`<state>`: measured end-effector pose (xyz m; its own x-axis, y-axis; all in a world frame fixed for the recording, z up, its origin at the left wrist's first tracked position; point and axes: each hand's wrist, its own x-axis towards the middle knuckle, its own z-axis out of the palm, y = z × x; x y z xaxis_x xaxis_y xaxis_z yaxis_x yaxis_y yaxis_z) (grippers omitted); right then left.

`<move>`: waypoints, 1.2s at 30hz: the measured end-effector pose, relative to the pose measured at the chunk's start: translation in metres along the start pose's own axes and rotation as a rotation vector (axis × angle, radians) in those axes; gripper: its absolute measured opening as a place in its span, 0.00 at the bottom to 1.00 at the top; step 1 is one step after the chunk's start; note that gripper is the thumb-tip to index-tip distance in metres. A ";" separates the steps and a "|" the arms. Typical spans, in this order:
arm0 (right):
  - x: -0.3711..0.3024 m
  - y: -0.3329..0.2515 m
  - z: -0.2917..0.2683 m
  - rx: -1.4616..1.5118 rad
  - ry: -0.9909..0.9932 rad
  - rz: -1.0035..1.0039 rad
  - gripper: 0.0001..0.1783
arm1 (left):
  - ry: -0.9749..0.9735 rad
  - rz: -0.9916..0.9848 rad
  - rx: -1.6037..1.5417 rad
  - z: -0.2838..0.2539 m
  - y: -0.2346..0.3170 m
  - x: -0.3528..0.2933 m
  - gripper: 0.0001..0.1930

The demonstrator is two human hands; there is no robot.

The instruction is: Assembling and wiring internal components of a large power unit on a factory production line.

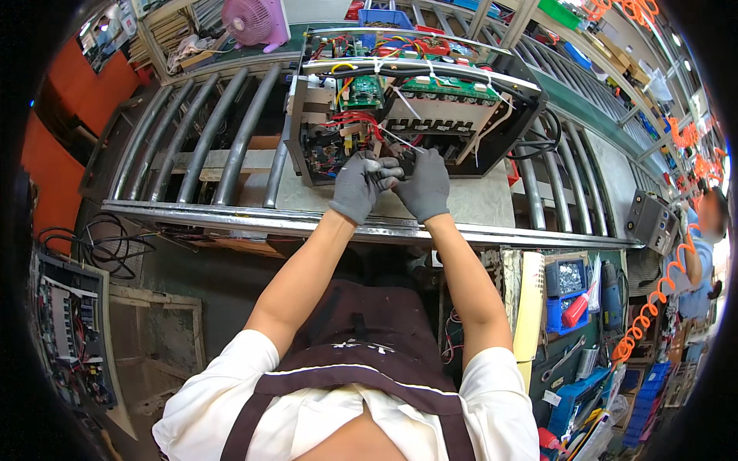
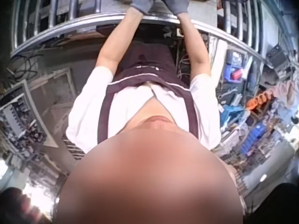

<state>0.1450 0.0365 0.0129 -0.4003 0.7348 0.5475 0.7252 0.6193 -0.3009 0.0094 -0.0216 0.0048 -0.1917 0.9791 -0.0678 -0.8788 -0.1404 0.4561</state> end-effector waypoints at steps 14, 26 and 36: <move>0.020 -0.006 0.009 0.073 0.005 -0.069 0.23 | -0.032 -0.331 -0.031 0.059 0.016 0.006 0.19; 0.008 0.030 -0.003 0.192 -0.054 -0.067 0.21 | -0.115 -0.331 -0.069 0.053 -0.018 0.021 0.18; -0.030 0.159 -0.097 -0.245 0.167 -0.037 0.27 | 0.137 -0.529 -0.193 0.060 -0.123 0.048 0.22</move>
<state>0.3267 0.0865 0.0246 -0.3457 0.6450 0.6815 0.8336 0.5446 -0.0925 0.1343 0.0516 -0.0015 0.2520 0.8973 -0.3625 -0.9317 0.3263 0.1599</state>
